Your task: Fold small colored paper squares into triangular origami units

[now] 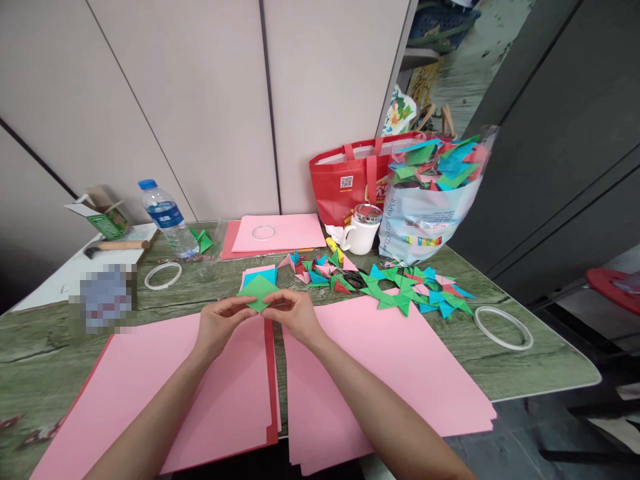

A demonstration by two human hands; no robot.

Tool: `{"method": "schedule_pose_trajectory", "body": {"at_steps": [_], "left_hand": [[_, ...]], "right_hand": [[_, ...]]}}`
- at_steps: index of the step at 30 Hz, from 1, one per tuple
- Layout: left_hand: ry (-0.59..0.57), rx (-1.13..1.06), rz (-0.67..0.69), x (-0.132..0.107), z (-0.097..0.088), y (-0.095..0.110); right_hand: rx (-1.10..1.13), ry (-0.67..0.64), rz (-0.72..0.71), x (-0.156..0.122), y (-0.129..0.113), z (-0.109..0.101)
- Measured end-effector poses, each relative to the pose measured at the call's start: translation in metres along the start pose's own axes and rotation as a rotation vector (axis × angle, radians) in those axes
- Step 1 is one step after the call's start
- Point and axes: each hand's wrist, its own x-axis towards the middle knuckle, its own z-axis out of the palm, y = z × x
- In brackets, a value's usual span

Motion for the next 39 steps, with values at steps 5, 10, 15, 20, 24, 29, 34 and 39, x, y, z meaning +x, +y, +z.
{"method": "schedule_pose_trajectory", "body": {"at_steps": [5, 10, 15, 20, 24, 29, 34, 39], "left_hand": [[0.022, -0.008, 0.013, 0.001, 0.0, -0.003], [0.042, -0.093, -0.002, -0.004, 0.005, -0.001], [0.062, -0.243, -0.085, -0.006, 0.011, -0.003], [0.052, -0.356, -0.146, -0.006, 0.014, -0.007], [0.062, -0.355, -0.159, -0.006, 0.016, -0.005], [0.09, -0.328, -0.154, -0.007, 0.017, -0.005], [0.099, -0.325, -0.158, -0.008, 0.017, -0.004], [0.093, -0.335, -0.168, -0.008, 0.017, -0.003]], "right_hand": [[-0.034, 0.023, -0.004, -0.001, -0.003, 0.001], [-0.062, 0.079, -0.041, -0.002, -0.003, 0.005], [-0.075, 0.165, -0.059, -0.005, -0.001, 0.01], [-0.036, 0.213, -0.045, -0.005, -0.001, 0.012], [-0.029, 0.207, -0.036, -0.005, -0.001, 0.012], [-0.013, 0.218, -0.012, -0.004, 0.002, 0.012], [0.059, 0.211, 0.013, -0.003, 0.004, 0.011], [0.113, 0.199, 0.056, -0.003, 0.005, 0.011]]}}
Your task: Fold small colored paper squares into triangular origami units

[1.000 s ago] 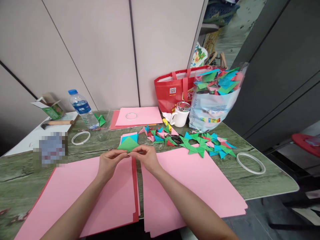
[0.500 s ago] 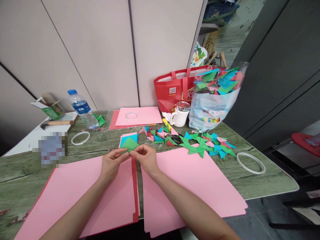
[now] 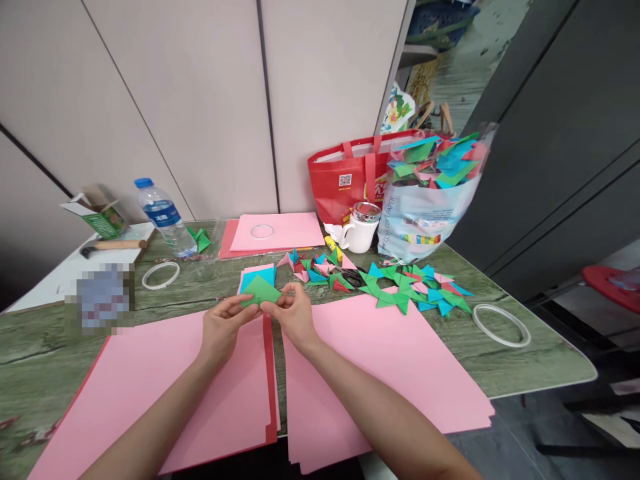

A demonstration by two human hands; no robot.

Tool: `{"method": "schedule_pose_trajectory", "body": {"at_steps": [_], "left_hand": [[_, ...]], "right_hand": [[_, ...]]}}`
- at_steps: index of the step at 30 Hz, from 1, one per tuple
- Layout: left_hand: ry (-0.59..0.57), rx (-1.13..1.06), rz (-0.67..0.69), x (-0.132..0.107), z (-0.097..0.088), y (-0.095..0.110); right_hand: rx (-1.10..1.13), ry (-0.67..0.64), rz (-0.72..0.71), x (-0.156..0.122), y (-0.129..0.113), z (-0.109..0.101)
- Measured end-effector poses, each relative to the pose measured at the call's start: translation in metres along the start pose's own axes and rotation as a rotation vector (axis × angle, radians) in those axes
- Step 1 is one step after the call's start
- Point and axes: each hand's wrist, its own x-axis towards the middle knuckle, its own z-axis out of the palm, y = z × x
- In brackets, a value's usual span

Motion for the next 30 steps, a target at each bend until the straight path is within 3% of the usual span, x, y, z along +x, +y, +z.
{"method": "schedule_pose_trajectory", "body": {"at_steps": [6, 14, 18, 30], "left_hand": [[-0.052, 0.011, 0.024, 0.0, 0.0, 0.002], [-0.075, 0.086, -0.113, 0.006, -0.007, 0.003], [-0.123, 0.084, -0.117, 0.008, -0.01, 0.002], [-0.248, 0.155, -0.086, 0.007, -0.009, 0.003]], "right_hand": [[-0.075, -0.125, 0.054, 0.004, 0.006, -0.004], [-0.094, -0.204, 0.05, 0.005, 0.007, -0.007], [-0.091, -0.238, 0.063, 0.005, 0.007, -0.006], [-0.125, -0.251, 0.07, 0.004, 0.005, -0.007]]}}
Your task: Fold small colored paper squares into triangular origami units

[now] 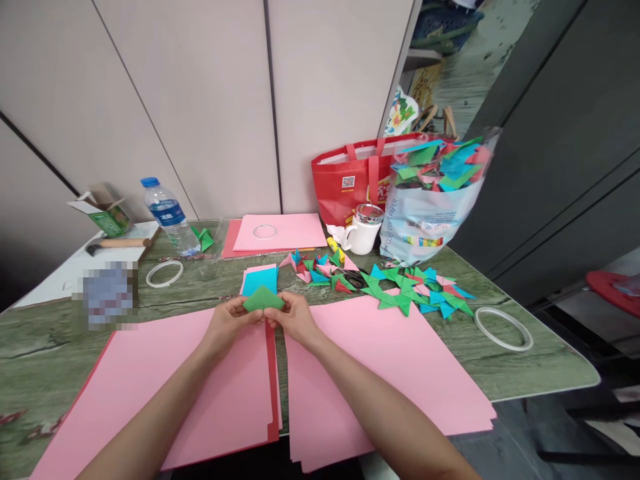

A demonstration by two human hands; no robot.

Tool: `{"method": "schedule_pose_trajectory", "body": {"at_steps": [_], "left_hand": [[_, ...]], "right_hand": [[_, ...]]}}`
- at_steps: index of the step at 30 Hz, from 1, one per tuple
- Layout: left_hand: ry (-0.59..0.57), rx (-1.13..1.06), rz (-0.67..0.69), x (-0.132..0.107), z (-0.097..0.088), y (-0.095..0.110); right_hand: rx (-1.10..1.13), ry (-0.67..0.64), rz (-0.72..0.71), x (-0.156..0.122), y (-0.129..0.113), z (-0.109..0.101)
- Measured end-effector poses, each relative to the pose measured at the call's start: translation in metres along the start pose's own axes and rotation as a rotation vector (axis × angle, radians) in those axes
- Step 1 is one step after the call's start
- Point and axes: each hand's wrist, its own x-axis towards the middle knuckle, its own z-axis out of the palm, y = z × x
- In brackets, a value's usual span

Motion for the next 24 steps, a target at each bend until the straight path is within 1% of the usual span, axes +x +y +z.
{"method": "schedule_pose_trajectory", "body": {"at_steps": [3, 5, 10, 15, 18, 21, 24], "left_hand": [[-0.003, -0.005, -0.004, 0.0012, -0.0013, 0.0006], [0.018, -0.007, -0.001, 0.0021, -0.0016, 0.0005], [0.069, -0.003, -0.013, 0.0029, -0.0011, -0.0003], [0.04, -0.022, -0.037, 0.0023, -0.0011, -0.0005], [0.02, -0.019, -0.041, 0.0021, -0.0019, 0.0], [0.021, 0.005, -0.049, 0.0023, -0.0031, 0.0013], [0.036, 0.017, -0.055, 0.0025, -0.0039, 0.0025]], "right_hand": [[0.034, 0.024, 0.01, 0.0026, 0.0026, -0.0014], [0.05, 0.03, 0.008, 0.0039, 0.0036, -0.0022], [0.054, -0.044, 0.023, 0.0041, 0.0017, -0.0044], [0.031, -0.007, 0.053, 0.0033, 0.0016, -0.0065], [0.024, -0.015, 0.078, 0.0037, 0.0025, -0.0074], [-0.013, -0.028, 0.029, 0.0044, 0.0021, -0.0075], [-0.135, 0.041, -0.093, 0.0038, 0.0004, -0.0061]]}}
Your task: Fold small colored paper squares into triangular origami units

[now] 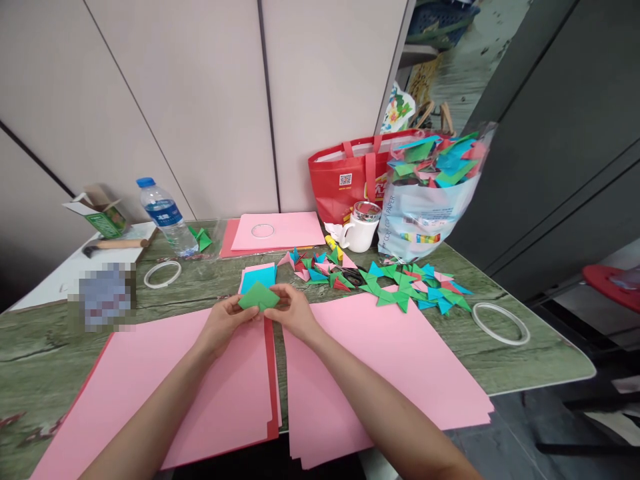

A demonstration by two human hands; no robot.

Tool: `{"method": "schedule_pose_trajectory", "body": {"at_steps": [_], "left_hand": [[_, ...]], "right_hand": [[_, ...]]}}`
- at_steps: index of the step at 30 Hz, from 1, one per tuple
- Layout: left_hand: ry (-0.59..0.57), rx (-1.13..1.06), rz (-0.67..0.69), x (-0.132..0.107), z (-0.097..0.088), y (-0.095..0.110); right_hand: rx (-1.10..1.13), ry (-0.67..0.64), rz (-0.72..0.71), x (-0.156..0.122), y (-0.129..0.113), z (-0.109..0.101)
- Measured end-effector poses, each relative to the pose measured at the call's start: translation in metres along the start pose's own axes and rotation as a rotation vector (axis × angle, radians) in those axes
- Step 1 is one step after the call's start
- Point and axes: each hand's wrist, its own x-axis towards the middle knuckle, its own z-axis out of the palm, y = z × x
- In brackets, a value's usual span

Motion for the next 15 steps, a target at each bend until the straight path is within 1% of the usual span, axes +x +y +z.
{"method": "schedule_pose_trajectory", "body": {"at_steps": [2, 5, 7, 9, 12, 15], "left_hand": [[-0.007, -0.01, -0.015, -0.0001, -0.0003, 0.0005], [-0.05, -0.025, -0.054, -0.0007, -0.0004, 0.0009], [-0.078, -0.021, -0.072, -0.0011, -0.0004, 0.0014], [-0.091, -0.026, -0.078, -0.0012, -0.0006, 0.002], [-0.094, -0.069, -0.067, -0.0008, -0.0012, 0.0027], [-0.087, -0.073, -0.031, 0.0002, -0.0022, 0.0019]], "right_hand": [[-0.1, 0.039, -0.098, -0.0014, -0.0015, 0.0009], [-0.197, 0.019, -0.231, -0.0036, -0.0034, 0.0011], [-0.222, 0.017, -0.275, -0.0044, -0.0045, 0.0005], [-0.251, 0.015, -0.302, -0.0045, -0.0053, -0.0004], [-0.295, -0.039, -0.317, -0.0034, -0.0052, -0.001], [-0.231, -0.034, -0.251, -0.0013, -0.0024, -0.001]]}}
